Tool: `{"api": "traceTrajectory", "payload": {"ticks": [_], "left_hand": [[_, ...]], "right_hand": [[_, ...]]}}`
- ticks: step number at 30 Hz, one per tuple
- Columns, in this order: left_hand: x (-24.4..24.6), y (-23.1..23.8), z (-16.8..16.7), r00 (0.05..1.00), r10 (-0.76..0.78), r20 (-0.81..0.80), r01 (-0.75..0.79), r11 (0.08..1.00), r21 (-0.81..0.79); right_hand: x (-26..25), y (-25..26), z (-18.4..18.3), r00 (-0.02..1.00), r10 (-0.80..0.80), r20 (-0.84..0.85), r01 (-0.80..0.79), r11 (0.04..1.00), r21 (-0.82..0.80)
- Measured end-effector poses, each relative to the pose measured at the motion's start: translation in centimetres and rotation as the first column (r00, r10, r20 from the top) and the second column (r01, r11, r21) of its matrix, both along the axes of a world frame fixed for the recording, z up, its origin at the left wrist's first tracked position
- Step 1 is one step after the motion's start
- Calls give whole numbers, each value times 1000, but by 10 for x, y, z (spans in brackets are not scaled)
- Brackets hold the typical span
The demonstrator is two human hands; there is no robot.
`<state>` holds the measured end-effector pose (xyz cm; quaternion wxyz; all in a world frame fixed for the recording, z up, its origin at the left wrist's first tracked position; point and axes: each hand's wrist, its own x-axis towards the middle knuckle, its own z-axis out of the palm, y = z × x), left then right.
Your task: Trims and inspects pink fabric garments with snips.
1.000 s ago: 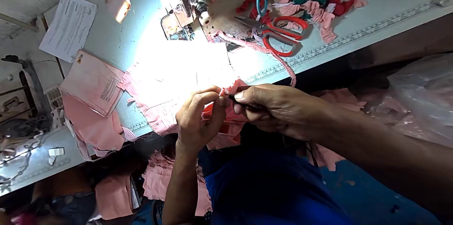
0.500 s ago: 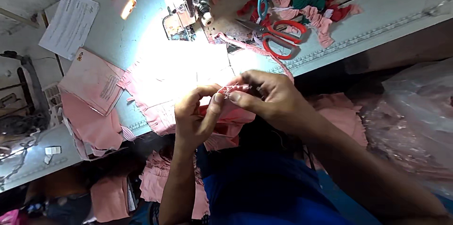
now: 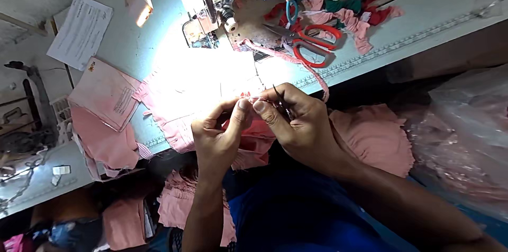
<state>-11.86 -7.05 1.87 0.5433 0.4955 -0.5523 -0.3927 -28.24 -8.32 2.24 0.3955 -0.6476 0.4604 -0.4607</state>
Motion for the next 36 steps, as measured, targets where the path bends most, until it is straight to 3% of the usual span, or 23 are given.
{"api": "traceTrajectory", "payload": {"ticks": [3,5,7,9,15,17,22,24,27,29,31,33,36], "left_hand": [[-3,1,-3,999,27,-47,-27,1000,-7],[-5,1,-5,991,18,-129,-18,1000,4],[-6,1,-7,988,17,-152,-16,1000,13],[-6,2,-8,989,35,-142,-34,999,15],[-5,3,-5,998,25,65,-27,999,43],[-4,1,-7,996,-19,82,15,999,51],[-6,0,-13,994,-93,-56,97,993,69],[-8,0,-17,996,-76,-48,77,997,31],[-10,0,-20,998,-20,56,23,999,-40],[-9,0,-21,996,0,88,6,997,-71],[-11,2,-20,993,24,119,-11,994,-109],[-12,2,-21,983,61,174,-31,985,-169],[-15,3,-24,969,103,224,-47,969,-241]], "right_hand": [[-6,-8,-3,980,115,165,-132,986,98],[-6,-12,-7,906,135,401,-244,942,233],[-7,-14,-12,848,127,515,-310,907,286],[-5,-13,-12,862,116,493,-282,919,276],[-3,-7,-6,982,87,170,-94,995,33],[-4,-8,-8,978,109,179,-115,993,26],[-5,-11,-20,887,136,442,-238,954,184],[-4,-10,-18,916,107,388,-192,963,190],[-5,0,-3,985,13,175,-42,986,163],[-9,10,12,978,30,207,-66,984,167],[-15,20,24,914,140,380,-249,934,256],[-17,20,27,852,191,487,-419,808,415],[-12,16,25,838,127,531,-478,641,601]]}}
